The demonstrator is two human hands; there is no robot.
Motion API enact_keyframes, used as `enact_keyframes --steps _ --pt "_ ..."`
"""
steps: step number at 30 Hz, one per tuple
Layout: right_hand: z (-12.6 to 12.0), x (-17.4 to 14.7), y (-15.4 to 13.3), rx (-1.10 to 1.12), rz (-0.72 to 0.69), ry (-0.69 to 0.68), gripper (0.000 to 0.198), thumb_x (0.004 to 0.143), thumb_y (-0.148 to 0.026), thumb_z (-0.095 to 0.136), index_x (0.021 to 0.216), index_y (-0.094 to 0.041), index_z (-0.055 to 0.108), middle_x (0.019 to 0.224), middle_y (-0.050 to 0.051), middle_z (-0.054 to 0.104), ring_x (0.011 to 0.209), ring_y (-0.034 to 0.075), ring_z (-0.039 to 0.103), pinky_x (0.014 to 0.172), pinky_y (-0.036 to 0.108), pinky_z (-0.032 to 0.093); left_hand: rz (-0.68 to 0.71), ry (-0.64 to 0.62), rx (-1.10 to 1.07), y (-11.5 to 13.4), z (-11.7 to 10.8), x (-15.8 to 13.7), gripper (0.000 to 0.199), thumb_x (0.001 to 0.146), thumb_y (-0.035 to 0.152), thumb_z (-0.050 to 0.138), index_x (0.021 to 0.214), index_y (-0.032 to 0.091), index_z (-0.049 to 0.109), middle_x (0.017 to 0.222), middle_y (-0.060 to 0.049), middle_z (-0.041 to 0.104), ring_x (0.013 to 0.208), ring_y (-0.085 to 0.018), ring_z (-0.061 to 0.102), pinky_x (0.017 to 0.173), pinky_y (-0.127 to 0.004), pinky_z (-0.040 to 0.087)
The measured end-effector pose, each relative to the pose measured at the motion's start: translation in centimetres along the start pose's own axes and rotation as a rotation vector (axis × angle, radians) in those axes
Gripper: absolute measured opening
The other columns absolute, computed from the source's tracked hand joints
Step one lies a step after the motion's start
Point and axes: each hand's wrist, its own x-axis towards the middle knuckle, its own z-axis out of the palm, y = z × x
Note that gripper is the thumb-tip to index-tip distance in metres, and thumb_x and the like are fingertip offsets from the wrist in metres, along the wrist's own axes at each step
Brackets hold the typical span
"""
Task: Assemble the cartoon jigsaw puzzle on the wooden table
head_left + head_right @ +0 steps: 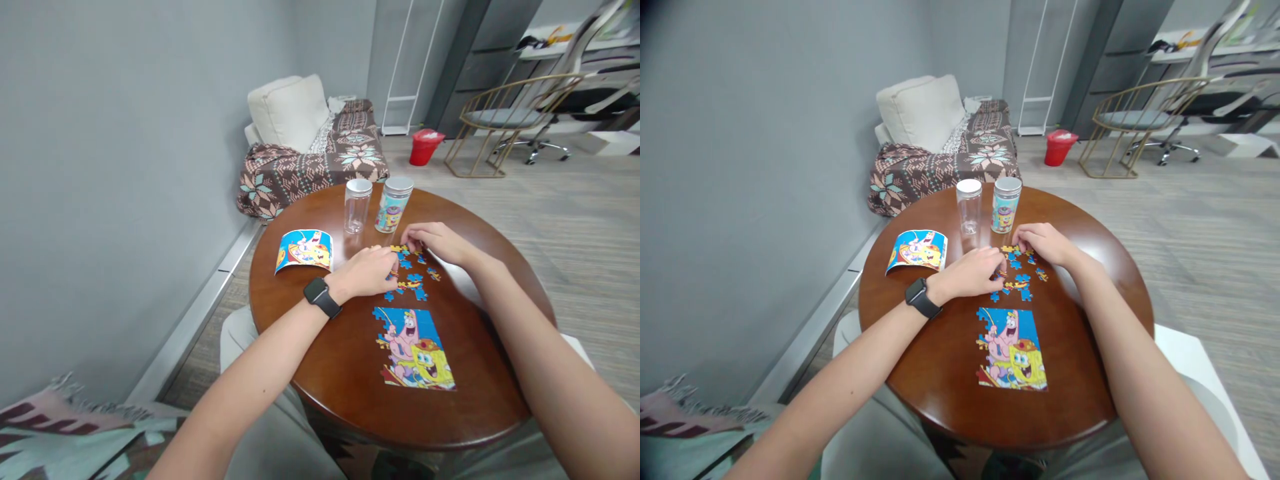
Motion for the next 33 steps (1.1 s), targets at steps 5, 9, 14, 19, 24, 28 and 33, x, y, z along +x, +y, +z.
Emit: enact_keyframes --steps 5,9,14,19,24,28,33 --pt "0.04 -0.01 0.32 0.014 0.001 -0.001 0.028 0.08 -0.03 0.04 0.072 -0.017 0.063 0.061 0.002 0.061 0.059 0.015 0.052 0.062 0.026 0.039 -0.013 -0.008 -0.012 -0.09 0.0 -0.06 0.012 0.084 0.022 0.052 0.091 0.015 0.059 0.099 -0.008 0.065 0.092 -0.022 0.058 0.083 -0.034 0.045" --pt "0.06 -0.06 0.49 0.033 0.005 0.01 0.026 0.081 -0.029 0.04 0.074 -0.016 0.063 0.062 0.001 0.061 0.057 0.014 0.05 0.059 0.025 0.038 -0.032 0.02 -0.015 -0.37 0.2 0.0 0.016 0.085 0.024 0.051 0.096 0.016 0.058 0.1 -0.008 0.065 0.095 -0.022 0.058 0.085 -0.034 0.045" --pt "0.07 -0.01 0.42 0.013 0.009 0.011 0.027 0.083 -0.026 0.04 0.076 -0.016 0.063 0.063 0.001 0.062 0.061 0.014 0.053 0.063 0.023 0.04 -0.032 -0.004 -0.084 -0.6 0.4 0.14 0.011 0.082 0.019 0.051 0.089 0.017 0.058 0.096 -0.007 0.064 0.091 -0.021 0.058 0.083 -0.033 0.046" --pt "0.01 -0.06 0.2 0.012 0.001 0.014 0.026 0.083 -0.025 0.04 0.074 -0.016 0.063 0.062 0.001 0.061 0.06 0.013 0.052 0.063 0.023 0.039 -0.056 -0.037 -0.116 -0.4 0.18 0.13 0.009 0.08 0.016 0.05 0.085 0.017 0.058 0.094 -0.007 0.063 0.091 -0.021 0.057 0.084 -0.033 0.045" --pt "-0.03 -0.04 0.32 0.018 -0.008 0.009 0.026 0.082 -0.025 0.04 0.073 -0.016 0.062 0.063 0.002 0.06 0.061 0.014 0.052 0.063 0.023 0.039 -0.085 -0.038 -0.133 -0.63 -0.14 0.05 0.012 0.081 0.016 0.051 0.09 0.017 0.059 0.098 -0.007 0.063 0.094 -0.02 0.057 0.087 -0.033 0.045" --pt "-0.09 -0.05 0.24 0.012 -0.009 0.01 0.026 0.082 -0.025 0.04 0.073 -0.016 0.062 0.063 0.002 0.061 0.061 0.014 0.052 0.065 0.024 0.039 -0.102 -0.028 -0.124 -0.83 -0.29 -0.08 0.013 0.081 0.016 0.051 0.092 0.016 0.06 0.098 -0.007 0.063 0.094 -0.02 0.057 0.088 -0.033 0.045" --pt "-0.15 -0.11 0.09 0.009 0.007 0.007 0.026 0.082 -0.025 0.04 0.072 -0.016 0.063 0.062 0.001 0.061 0.061 0.014 0.052 0.065 0.023 0.039 -0.122 -0.01 -0.122 -0.93 -0.24 -0.07 0.014 0.083 0.019 0.05 0.092 0.015 0.06 0.098 -0.008 0.064 0.093 -0.021 0.057 0.088 -0.034 0.045"
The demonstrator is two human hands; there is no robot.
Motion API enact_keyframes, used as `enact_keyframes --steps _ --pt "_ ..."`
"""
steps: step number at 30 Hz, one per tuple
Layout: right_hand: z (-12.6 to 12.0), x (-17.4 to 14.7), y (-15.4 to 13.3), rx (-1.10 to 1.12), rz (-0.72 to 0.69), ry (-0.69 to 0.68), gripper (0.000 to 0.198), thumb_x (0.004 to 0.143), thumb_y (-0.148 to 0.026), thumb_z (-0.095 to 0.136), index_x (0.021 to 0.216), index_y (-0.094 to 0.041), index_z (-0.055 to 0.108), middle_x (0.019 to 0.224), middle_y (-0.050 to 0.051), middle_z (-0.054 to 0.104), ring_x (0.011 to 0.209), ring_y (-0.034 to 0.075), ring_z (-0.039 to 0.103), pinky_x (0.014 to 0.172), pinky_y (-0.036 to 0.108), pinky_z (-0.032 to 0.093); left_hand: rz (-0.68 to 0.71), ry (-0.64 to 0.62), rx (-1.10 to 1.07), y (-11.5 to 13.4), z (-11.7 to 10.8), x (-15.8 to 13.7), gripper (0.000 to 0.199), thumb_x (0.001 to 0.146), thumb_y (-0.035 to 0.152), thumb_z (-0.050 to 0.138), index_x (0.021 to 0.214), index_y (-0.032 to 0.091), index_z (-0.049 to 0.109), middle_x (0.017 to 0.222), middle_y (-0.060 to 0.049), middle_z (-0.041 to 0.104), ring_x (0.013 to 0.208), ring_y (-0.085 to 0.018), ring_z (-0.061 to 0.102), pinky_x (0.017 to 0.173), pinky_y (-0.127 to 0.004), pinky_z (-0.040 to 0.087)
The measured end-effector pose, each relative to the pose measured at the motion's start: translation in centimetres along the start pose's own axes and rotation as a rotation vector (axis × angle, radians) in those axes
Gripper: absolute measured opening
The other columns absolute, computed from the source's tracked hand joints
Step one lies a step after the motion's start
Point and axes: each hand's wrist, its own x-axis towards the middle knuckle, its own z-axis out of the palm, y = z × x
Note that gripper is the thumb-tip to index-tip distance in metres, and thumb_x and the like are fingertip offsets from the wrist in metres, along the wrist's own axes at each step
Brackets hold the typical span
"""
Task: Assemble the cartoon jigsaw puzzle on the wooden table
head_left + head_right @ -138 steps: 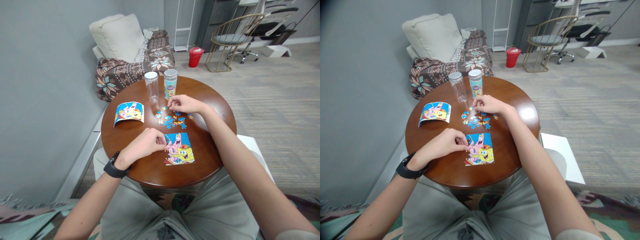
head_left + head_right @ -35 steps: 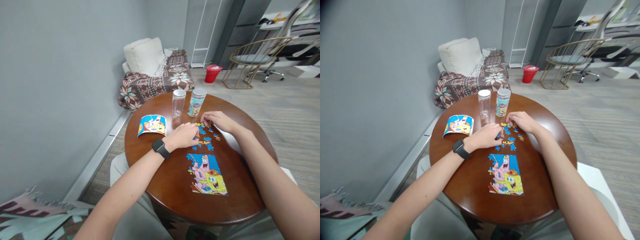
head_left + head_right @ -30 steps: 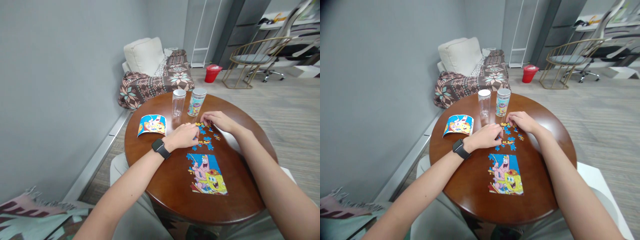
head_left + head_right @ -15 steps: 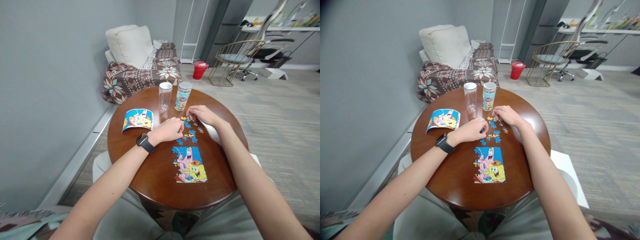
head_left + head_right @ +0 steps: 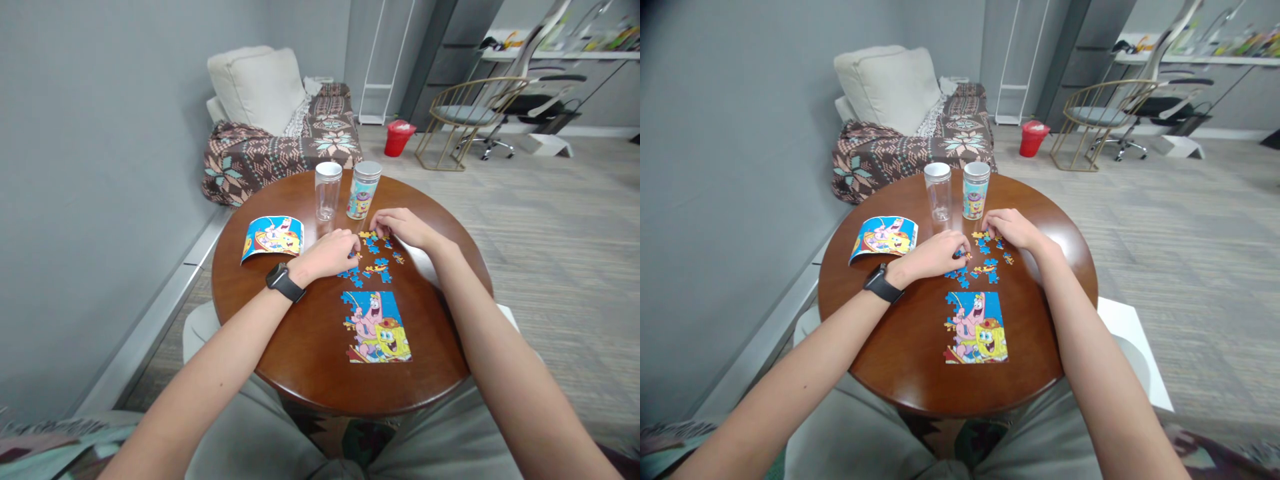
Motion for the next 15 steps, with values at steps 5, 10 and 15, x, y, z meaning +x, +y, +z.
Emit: enact_keyframes --steps 5,10,15 --pt "0.0 -0.01 -0.1 0.005 -0.003 -0.006 0.026 0.083 -0.023 0.04 0.073 -0.016 0.063 0.063 0.001 0.061 0.061 0.013 0.053 0.063 0.022 0.039 0.015 -0.031 -0.04 -0.09 -0.19 -0.04 0.013 0.081 0.017 0.052 0.09 0.015 0.06 0.097 -0.007 0.064 0.093 -0.02 0.058 0.087 -0.031 0.045" --pt "0.02 -0.04 -0.35 0.011 0.013 -0.002 0.026 0.083 -0.022 0.04 0.073 -0.016 0.063 0.062 0.001 0.061 0.06 0.014 0.053 0.063 0.022 0.04 0.034 -0.08 -0.076 -0.34 -0.63 -0.24 0.017 0.083 0.013 0.048 0.092 0.016 0.062 0.096 -0.005 0.064 0.093 -0.019 0.058 0.086 -0.03 0.045" --pt "0.04 -0.02 -0.17 -0.008 0.016 0.007 0.027 0.084 -0.022 0.039 0.074 -0.016 0.063 0.063 0.001 0.062 0.06 0.013 0.054 0.064 0.022 0.04 0.035 -0.063 -0.115 -0.9 -0.75 -0.23 0.024 0.085 0.011 0.044 0.096 0.017 0.064 0.1 -0.005 0.063 0.096 -0.017 0.058 0.089 -0.029 0.044"
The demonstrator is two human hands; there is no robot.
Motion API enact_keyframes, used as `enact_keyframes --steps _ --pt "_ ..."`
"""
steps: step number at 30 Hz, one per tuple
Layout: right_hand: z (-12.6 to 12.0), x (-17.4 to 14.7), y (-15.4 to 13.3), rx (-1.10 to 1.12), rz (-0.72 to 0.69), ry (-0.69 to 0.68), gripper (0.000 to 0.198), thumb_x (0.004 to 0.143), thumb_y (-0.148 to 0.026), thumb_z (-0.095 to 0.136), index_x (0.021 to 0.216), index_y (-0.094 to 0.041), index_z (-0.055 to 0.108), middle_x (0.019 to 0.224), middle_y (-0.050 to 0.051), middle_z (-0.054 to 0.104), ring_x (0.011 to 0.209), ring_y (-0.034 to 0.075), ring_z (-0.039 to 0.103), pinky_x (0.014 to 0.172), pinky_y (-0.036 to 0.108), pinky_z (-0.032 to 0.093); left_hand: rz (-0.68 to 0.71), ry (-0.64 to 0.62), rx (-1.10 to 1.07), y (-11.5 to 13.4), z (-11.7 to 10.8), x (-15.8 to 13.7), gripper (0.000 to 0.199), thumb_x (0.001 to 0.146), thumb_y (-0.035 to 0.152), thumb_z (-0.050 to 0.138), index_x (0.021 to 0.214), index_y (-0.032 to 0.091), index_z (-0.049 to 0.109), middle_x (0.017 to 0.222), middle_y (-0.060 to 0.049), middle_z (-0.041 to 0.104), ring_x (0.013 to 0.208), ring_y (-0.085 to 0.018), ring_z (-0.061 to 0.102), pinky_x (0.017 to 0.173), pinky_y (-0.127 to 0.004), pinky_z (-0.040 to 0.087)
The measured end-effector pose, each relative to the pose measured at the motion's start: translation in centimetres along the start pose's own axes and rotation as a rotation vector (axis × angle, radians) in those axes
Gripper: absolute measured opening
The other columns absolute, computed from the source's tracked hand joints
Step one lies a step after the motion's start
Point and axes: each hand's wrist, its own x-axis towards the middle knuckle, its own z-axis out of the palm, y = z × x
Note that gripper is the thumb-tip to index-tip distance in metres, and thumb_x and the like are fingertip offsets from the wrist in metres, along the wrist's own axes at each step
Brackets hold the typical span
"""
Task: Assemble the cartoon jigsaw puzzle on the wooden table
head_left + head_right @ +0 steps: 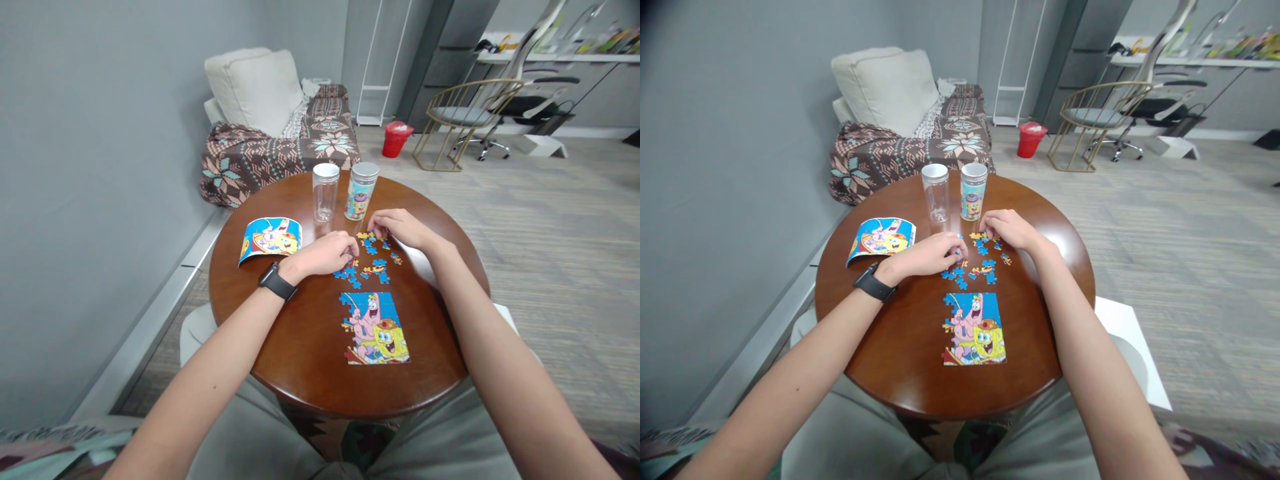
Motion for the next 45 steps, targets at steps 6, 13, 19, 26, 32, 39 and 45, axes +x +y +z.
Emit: enact_keyframes --steps 6,13,19,26,32,39,45 --pt "-0.9 -0.3 0.2 -0.155 0.149 0.177 0.028 0.081 -0.019 0.037 0.073 -0.018 0.063 0.062 0.001 0.064 0.065 0.015 0.058 0.066 0.023 0.04 0.038 -0.008 0.03 -0.7 0.0 0.0 0.016 0.086 0.028 0.058 0.095 0.02 0.067 0.092 -0.004 0.061 0.09 -0.018 0.059 0.081 -0.029 0.044" --pt "-1.8 -0.8 0.6 -0.25 0.384 0.291 0.024 0.077 -0.02 0.043 0.073 -0.02 0.066 0.065 0.003 0.068 0.064 0.017 0.059 0.064 0.025 0.04 -0.077 0.07 0.112 -0.5 -0.5 -0.3 0.014 0.085 0.029 0.056 0.084 0.019 0.065 0.089 -0.004 0.062 0.09 -0.021 0.059 0.08 -0.031 0.045" --pt "-1.6 -0.5 0.4 -0.275 0.396 0.242 0.024 0.076 -0.019 0.043 0.074 -0.021 0.067 0.067 0.002 0.07 0.068 0.018 0.059 0.064 0.026 0.039 -0.278 0.244 0.379 -1.9 -1.7 -0.9 0.02 0.087 0.018 0.045 0.084 0.016 0.064 0.087 -0.009 0.065 0.083 -0.022 0.061 0.077 -0.034 0.046" --pt "-1.7 -0.4 1.0 -0.281 0.368 0.213 0.025 0.077 -0.019 0.042 0.076 -0.02 0.067 0.067 0.002 0.07 0.067 0.017 0.059 0.062 0.025 0.039 -0.274 0.138 0.349 -3.3 -3.1 -1.8 0.014 0.085 0.025 0.055 0.08 0.019 0.066 0.085 -0.005 0.068 0.079 -0.02 0.063 0.071 -0.029 0.044" --pt "-1.5 -0.4 0.9 -0.29 0.378 0.187 0.027 0.08 -0.019 0.042 0.079 -0.019 0.068 0.068 0.002 0.07 0.068 0.016 0.06 0.063 0.024 0.04 -0.148 0.098 0.256 -3.8 -3.3 -1.7 0.011 0.081 0.03 0.064 0.084 0.02 0.066 0.087 -0.003 0.068 0.08 -0.019 0.062 0.07 -0.027 0.042" --pt "-1.3 -0.2 0.9 -0.31 0.375 0.142 0.028 0.082 -0.021 0.04 0.083 -0.019 0.068 0.069 0.001 0.07 0.07 0.014 0.061 0.063 0.022 0.04 -0.03 0.03 0.124 -3.3 -3.2 -1.4 0.015 0.08 0.031 0.067 0.077 0.017 0.064 0.081 -0.002 0.065 0.074 -0.016 0.057 0.065 -0.025 0.037" --pt "-1.4 -0.3 0.7 -0.312 0.393 0.129 0.029 0.082 -0.02 0.04 0.084 -0.018 0.069 0.07 0.001 0.071 0.071 0.014 0.062 0.064 0.021 0.04 0.009 -0.053 0.061 -2.2 -3.0 -1.4 0.028 0.074 0.042 0.071 0.07 0.017 0.061 0.071 0.001 0.059 0.064 -0.013 0.051 0.057 -0.024 0.032"
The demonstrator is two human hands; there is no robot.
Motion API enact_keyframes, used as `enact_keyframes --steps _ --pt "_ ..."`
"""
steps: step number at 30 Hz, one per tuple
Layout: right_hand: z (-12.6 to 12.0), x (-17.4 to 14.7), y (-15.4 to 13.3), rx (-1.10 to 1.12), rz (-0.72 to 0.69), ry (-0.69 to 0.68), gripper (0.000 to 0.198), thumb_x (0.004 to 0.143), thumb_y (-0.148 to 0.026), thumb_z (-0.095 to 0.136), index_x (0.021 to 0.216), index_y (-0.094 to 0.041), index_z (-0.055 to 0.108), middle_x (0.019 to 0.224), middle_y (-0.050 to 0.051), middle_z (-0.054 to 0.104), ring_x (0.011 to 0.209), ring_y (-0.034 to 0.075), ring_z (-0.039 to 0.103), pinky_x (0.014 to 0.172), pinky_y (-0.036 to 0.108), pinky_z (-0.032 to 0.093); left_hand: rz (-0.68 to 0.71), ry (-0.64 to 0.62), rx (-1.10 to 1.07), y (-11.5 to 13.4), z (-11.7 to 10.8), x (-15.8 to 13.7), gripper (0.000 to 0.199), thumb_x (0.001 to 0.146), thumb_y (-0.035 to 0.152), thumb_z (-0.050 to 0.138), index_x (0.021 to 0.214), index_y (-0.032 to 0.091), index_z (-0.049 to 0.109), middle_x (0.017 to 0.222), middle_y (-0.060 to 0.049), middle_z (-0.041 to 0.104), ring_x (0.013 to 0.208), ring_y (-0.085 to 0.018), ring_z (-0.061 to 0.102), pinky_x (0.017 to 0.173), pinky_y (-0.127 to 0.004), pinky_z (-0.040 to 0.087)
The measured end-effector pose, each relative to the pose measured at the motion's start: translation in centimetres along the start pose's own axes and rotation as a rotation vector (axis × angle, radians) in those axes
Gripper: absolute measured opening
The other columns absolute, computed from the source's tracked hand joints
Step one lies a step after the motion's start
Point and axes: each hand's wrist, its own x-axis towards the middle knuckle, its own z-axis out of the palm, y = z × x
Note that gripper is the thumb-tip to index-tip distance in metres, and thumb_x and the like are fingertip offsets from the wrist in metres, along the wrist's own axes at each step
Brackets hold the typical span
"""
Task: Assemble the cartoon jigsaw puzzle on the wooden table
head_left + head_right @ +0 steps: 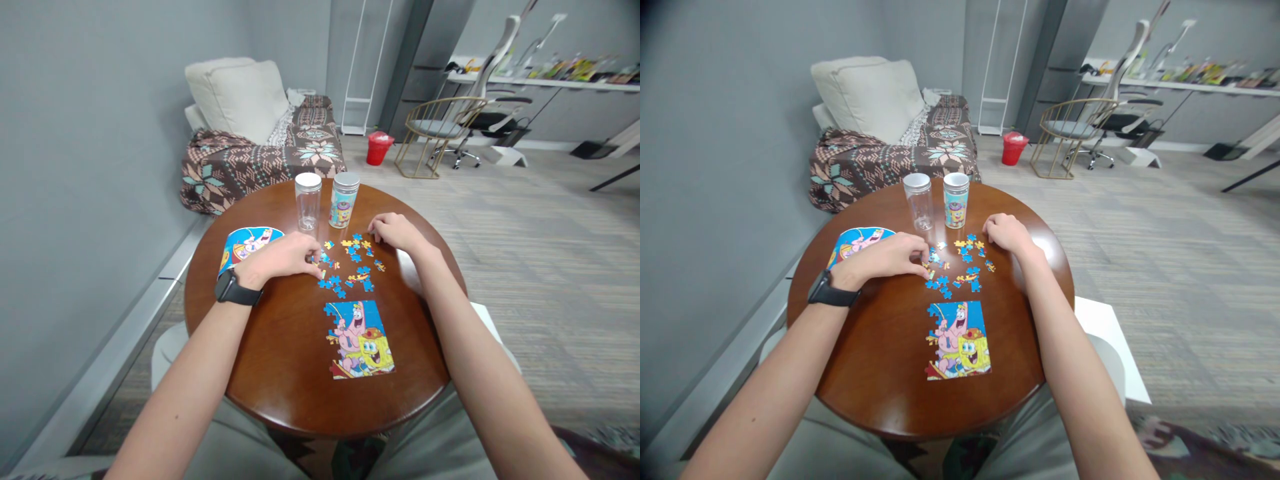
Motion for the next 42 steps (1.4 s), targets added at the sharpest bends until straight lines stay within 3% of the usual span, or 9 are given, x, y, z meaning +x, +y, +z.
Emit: enact_keyframes --steps 6,12,17,23,42 --pt "-0.1 -0.1 -0.2 -0.007 -0.003 0.0 0.029 0.082 -0.019 0.04 0.084 -0.018 0.069 0.071 0.001 0.071 0.074 0.015 0.062 0.066 0.022 0.04 0.003 -0.114 -0.026 0.8 0.1 0.0 0.032 0.07 0.046 0.073 0.07 0.017 0.06 0.069 0.002 0.06 0.061 -0.011 0.051 0.055 -0.023 0.031" --pt "-0.1 -0.1 -0.1 -0.005 -0.009 -0.002 0.029 0.082 -0.02 0.041 0.085 -0.018 0.07 0.072 0.002 0.071 0.072 0.015 0.061 0.066 0.022 0.041 -0.017 -0.026 0.041 0.0 0.1 0.0 0.022 0.081 0.036 0.065 0.071 0.016 0.06 0.073 0.0 0.062 0.064 -0.012 0.053 0.059 -0.023 0.034" --pt "0.0 0.0 0.0 0.003 -0.003 -0.009 0.029 0.081 -0.021 0.041 0.085 -0.018 0.07 0.072 0.003 0.071 0.068 0.014 0.06 0.064 0.022 0.041 0.006 -0.009 0.104 0.3 0.4 0.2 0.02 0.088 0.036 0.059 0.087 0.016 0.065 0.085 -0.004 0.067 0.075 -0.016 0.061 0.065 -0.024 0.039" --pt "0.1 0.0 0.0 -0.013 -0.007 -0.007 0.03 0.082 -0.021 0.04 0.087 -0.018 0.07 0.072 0.002 0.071 0.068 0.014 0.061 0.065 0.022 0.041 0.142 -0.046 0.096 1.1 1.4 0.7 0.025 0.091 0.036 0.056 0.107 0.02 0.068 0.105 -0.005 0.07 0.098 -0.019 0.064 0.083 -0.026 0.043" --pt "0.1 0.0 0.1 -0.006 -0.006 -0.01 0.029 0.083 -0.023 0.041 0.087 -0.018 0.069 0.072 0.002 0.071 0.07 0.014 0.061 0.067 0.022 0.042 0.148 -0.049 0.073 1.9 1.4 0.9 0.021 0.091 0.017 0.052 0.102 0.019 0.07 0.1 -0.004 0.07 0.094 -0.017 0.064 0.083 -0.028 0.045"
